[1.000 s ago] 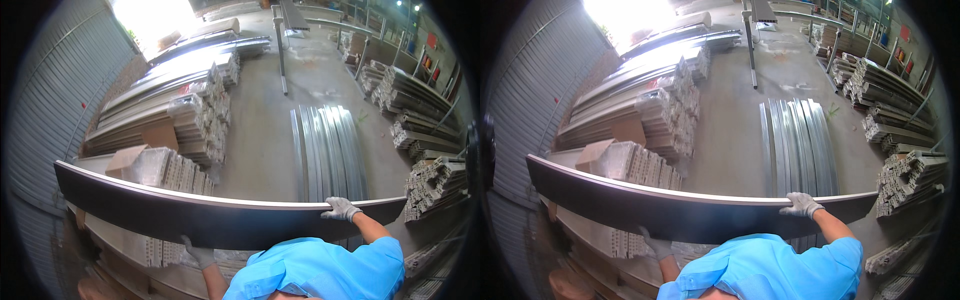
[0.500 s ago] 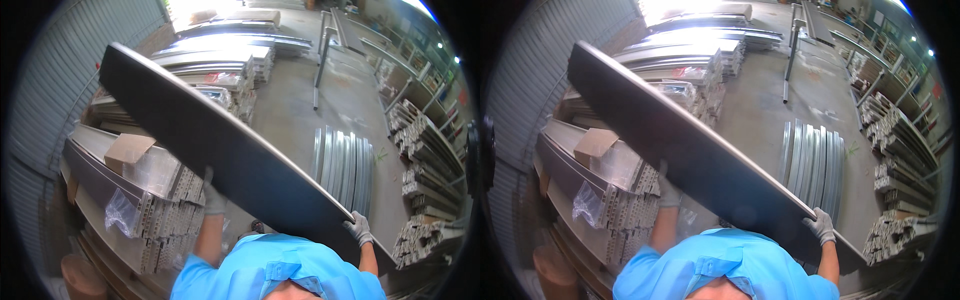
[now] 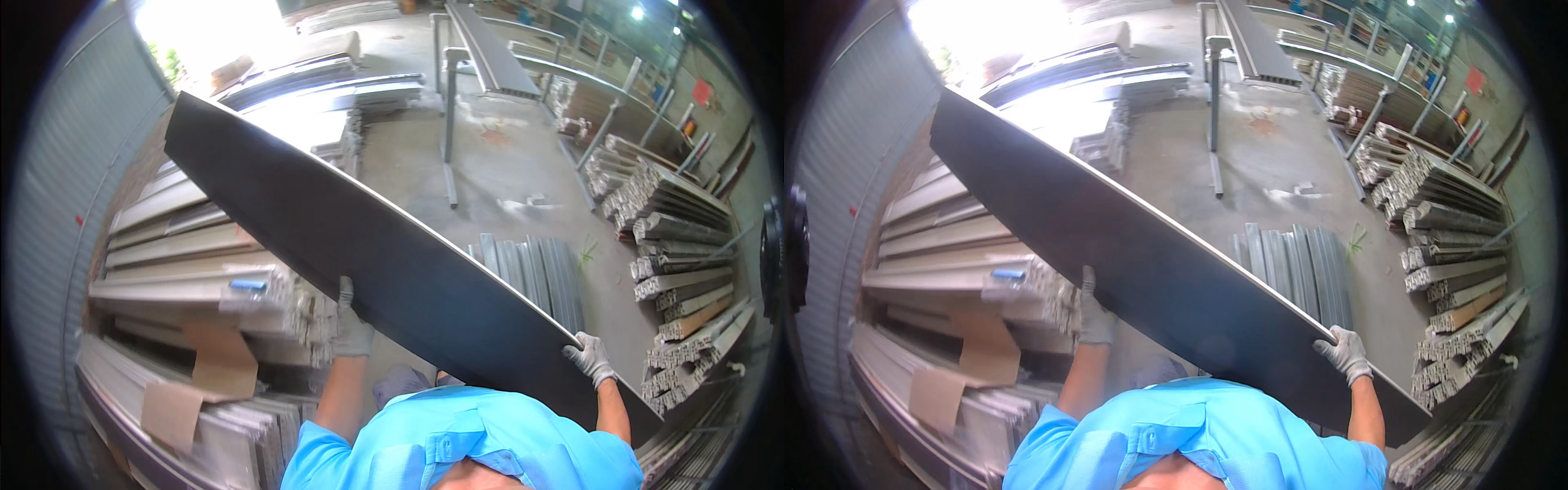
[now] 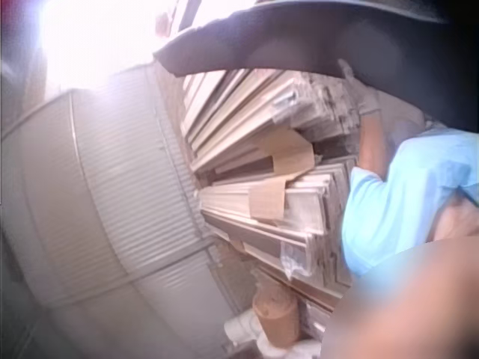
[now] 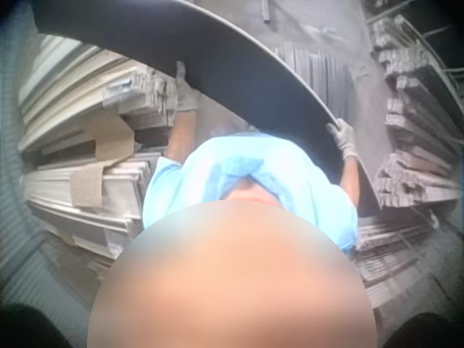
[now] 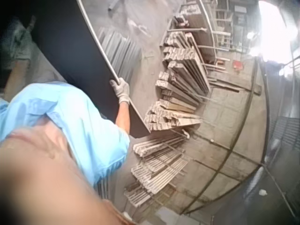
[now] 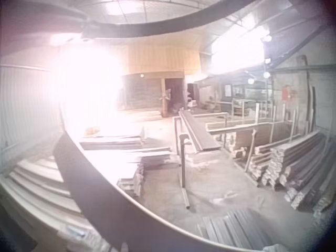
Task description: The person wipes the surface of large flat panels with a cloth, then uses a blue utility knife to scrape or trim edges. They handle multiple panels, moving them between a workbench and a storage rack, and repeat the wiping and scraping steps on each panel.
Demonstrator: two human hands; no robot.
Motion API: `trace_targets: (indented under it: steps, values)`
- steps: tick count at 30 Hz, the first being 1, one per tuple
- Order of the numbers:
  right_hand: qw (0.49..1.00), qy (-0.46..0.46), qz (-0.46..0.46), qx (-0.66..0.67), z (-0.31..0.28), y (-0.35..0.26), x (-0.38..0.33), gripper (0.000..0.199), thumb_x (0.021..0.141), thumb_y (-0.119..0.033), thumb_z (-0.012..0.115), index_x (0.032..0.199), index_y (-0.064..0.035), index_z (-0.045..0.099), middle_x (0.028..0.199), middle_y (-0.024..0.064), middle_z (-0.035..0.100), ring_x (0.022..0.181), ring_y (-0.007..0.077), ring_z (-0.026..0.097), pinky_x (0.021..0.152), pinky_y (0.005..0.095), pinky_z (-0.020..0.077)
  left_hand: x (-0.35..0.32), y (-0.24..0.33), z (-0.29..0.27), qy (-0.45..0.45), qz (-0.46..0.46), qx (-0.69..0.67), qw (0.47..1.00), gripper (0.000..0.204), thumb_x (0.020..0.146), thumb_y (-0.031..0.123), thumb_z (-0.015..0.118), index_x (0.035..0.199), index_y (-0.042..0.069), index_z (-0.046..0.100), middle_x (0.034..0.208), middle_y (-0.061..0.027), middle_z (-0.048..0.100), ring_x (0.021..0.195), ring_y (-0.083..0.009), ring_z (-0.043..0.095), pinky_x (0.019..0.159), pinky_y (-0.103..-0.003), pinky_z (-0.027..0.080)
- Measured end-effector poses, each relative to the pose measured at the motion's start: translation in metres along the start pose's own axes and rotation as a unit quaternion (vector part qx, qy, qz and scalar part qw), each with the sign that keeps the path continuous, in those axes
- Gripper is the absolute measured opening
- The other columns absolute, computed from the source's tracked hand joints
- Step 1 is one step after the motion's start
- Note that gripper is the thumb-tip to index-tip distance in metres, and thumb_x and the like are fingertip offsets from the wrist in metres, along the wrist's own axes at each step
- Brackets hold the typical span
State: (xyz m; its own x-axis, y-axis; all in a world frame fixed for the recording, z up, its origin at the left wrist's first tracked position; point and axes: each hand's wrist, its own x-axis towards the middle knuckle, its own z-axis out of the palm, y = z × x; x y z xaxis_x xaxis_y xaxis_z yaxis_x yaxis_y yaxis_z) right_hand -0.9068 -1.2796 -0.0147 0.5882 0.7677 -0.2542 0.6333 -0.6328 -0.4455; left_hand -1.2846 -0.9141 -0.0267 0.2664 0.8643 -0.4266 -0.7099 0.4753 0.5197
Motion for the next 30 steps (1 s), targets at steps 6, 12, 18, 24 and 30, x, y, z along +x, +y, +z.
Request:
trace_targets:
  steps: [6, 12, 18, 24, 30]
  values:
    - [0.998, 0.056, 0.017, -0.02, -0.027, -0.051, 0.099, 0.092, 0.063, -0.096, 0.06, 0.075, -0.0041, 0.061, 0.067, 0.0179, 0.062, 0.071, 0.0392, 0.066, 0.064, 0.0458, 0.0484, 0.135, -0.001, 0.06, -0.014, -0.078, -0.037, 0.996, 0.067, 0.089, 0.03, 0.079, 0.143, 0.004, 0.05, 0.139, -0.0115, 0.057, 0.128, -0.0319, 0.054, 0.113, -0.045, 0.043]
    - [0.978, 0.199, 0.011, -0.057, -0.02, -0.139, 0.201, 0.093, 0.063, -0.096, 0.059, 0.07, -0.0035, 0.057, 0.066, 0.0181, 0.058, 0.067, 0.0397, 0.063, 0.061, 0.0466, 0.047, 0.287, 0.033, 0.108, -0.057, -0.092, -0.027, 0.994, 0.067, 0.09, 0.035, 0.078, 0.142, 0.003, 0.052, 0.143, -0.0131, 0.053, 0.133, -0.0326, 0.048, 0.116, -0.047, 0.038]
    - [0.964, 0.251, 0.025, -0.085, -0.035, -0.207, 0.273, 0.093, 0.062, -0.097, 0.056, 0.065, -0.0049, 0.051, 0.061, 0.0154, 0.051, 0.06, 0.038, 0.058, 0.057, 0.0458, 0.0448, 0.418, 0.062, 0.172, -0.14, -0.125, -0.075, 0.979, 0.066, 0.09, 0.038, 0.077, 0.141, 0.003, 0.054, 0.141, -0.0106, 0.057, 0.131, -0.0318, 0.051, 0.115, -0.047, 0.038]
    - [0.96, 0.263, 0.01, -0.092, -0.062, -0.231, 0.371, 0.09, 0.064, -0.094, 0.06, 0.068, -0.0048, 0.049, 0.065, 0.0146, 0.052, 0.061, 0.0363, 0.057, 0.057, 0.0457, 0.0444, 0.525, 0.058, 0.262, -0.174, -0.097, -0.083, 0.976, 0.066, 0.091, 0.041, 0.075, 0.141, 0.003, 0.054, 0.141, -0.011, 0.057, 0.13, -0.0324, 0.051, 0.116, -0.046, 0.038]
    - [0.952, 0.307, -0.014, 0.002, -0.116, -0.302, 0.484, 0.089, 0.069, -0.09, 0.062, 0.07, -0.0023, 0.051, 0.063, 0.0126, 0.049, 0.058, 0.0301, 0.054, 0.056, 0.0424, 0.0417, 0.606, 0.143, 0.39, -0.333, 0.025, 0.029, 0.942, 0.068, 0.099, 0.042, 0.066, 0.148, 0.0, 0.045, 0.144, -0.0162, 0.054, 0.125, -0.0331, 0.056, 0.113, -0.046, 0.043]
